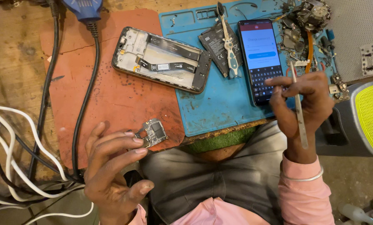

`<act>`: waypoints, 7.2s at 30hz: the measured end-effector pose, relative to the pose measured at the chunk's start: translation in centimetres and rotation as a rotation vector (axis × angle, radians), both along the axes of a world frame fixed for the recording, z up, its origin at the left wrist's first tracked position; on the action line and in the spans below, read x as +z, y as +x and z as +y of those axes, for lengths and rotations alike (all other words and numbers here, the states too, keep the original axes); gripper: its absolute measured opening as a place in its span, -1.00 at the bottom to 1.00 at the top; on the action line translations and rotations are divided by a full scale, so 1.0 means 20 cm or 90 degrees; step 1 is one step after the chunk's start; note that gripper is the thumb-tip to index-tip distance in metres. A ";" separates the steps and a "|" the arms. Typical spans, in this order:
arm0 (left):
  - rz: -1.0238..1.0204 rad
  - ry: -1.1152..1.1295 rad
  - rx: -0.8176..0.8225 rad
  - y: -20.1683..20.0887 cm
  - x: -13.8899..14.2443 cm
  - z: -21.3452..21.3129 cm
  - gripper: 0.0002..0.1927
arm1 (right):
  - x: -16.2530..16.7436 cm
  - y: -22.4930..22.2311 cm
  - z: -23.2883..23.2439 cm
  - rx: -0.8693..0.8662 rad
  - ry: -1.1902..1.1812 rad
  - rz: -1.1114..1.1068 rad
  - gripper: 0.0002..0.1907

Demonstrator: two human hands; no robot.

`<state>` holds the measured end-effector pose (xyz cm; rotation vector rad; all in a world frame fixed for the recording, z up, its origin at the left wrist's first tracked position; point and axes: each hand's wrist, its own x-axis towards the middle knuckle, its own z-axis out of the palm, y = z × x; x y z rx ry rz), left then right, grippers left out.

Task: The person works on a disassembled smartphone at a repair bench, manipulating the exposed motherboard with their fingers and tweezers, cleaning it with a cotton swab, and typing on a second phone's screen. The phone's frame, battery, and other components lie on the work mat nearby.

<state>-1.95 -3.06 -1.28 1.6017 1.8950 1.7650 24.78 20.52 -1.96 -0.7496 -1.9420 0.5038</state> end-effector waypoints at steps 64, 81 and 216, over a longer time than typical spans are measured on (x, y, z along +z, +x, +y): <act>0.008 0.004 -0.012 -0.01 -0.02 -0.01 -0.46 | 0.06 -0.09 0.00 -0.035 0.077 -0.140 -0.77; 0.011 0.007 -0.015 -0.01 -0.01 -0.01 -0.46 | 0.13 -0.09 0.08 0.018 0.039 -0.273 -0.51; 0.022 -0.004 -0.008 -0.01 -0.01 0.00 -0.47 | 0.14 -0.11 0.04 -0.051 0.035 -0.228 -0.69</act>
